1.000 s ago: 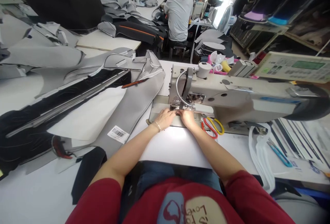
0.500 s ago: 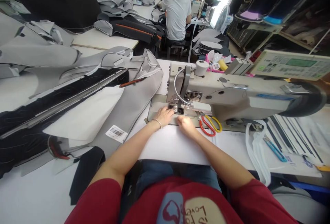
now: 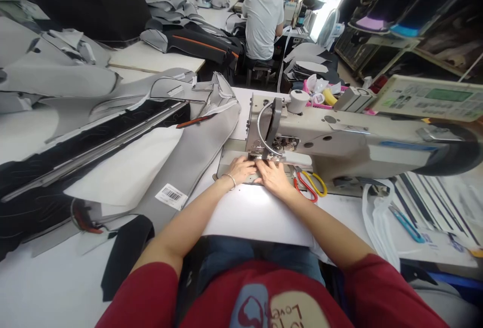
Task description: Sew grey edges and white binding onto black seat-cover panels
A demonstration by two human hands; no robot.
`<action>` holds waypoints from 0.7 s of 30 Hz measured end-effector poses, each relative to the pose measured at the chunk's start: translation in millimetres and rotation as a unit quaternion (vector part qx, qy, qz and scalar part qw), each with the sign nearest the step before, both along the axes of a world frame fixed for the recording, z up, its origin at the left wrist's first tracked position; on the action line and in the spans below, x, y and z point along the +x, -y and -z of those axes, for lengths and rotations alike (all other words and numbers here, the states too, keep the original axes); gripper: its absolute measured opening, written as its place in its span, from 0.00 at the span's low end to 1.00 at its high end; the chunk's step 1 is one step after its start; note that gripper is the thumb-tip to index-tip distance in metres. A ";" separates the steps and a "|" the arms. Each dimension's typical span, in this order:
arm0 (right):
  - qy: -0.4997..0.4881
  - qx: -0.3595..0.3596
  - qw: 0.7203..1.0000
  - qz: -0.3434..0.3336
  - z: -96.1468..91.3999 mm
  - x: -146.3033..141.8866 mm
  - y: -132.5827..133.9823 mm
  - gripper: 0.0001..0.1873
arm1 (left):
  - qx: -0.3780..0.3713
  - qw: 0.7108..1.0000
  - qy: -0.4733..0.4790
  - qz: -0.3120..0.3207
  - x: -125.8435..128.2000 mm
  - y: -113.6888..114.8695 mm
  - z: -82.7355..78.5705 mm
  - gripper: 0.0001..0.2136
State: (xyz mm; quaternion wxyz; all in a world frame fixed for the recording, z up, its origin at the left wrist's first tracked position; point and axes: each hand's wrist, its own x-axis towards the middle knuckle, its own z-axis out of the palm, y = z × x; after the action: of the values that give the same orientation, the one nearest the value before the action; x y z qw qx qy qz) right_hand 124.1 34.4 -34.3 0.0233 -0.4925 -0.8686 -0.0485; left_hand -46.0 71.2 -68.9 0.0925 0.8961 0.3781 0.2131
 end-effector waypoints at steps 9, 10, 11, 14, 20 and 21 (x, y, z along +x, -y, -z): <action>-0.035 -0.063 0.996 0.055 4.7 -2.4 -4.7 0.30 | -0.061 0.991 0.118 0.021 -5.3 -0.7 4.7 0.09; -0.041 -0.065 0.995 0.061 5.4 -2.4 -3.7 0.30 | -0.092 0.985 0.144 0.026 -7.7 -1.8 4.6 0.10; -0.044 -0.066 0.995 0.068 6.1 -2.3 -2.9 0.30 | -0.128 0.977 0.167 0.020 -10.6 -3.6 4.4 0.11; -0.045 -0.075 0.993 0.081 8.1 -2.6 -2.4 0.32 | -0.197 0.950 0.229 -0.078 -20.7 -12.8 3.0 0.12; -0.067 -0.071 0.991 0.089 4.9 -4.5 -2.3 0.30 | -0.247 0.831 0.433 -0.247 -34.7 -32.2 4.0 0.10; -0.083 -0.067 0.990 0.093 4.1 -2.9 -0.8 0.29 | -0.254 0.819 0.450 -0.250 -34.9 -33.0 4.9 0.11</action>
State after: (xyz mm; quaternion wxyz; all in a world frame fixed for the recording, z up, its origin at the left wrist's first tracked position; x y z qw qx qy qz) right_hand 121.1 35.2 -38.4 0.0575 -0.5738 -0.8155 0.0491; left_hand -80.9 104.2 -73.8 0.4206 0.5193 0.5465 0.5047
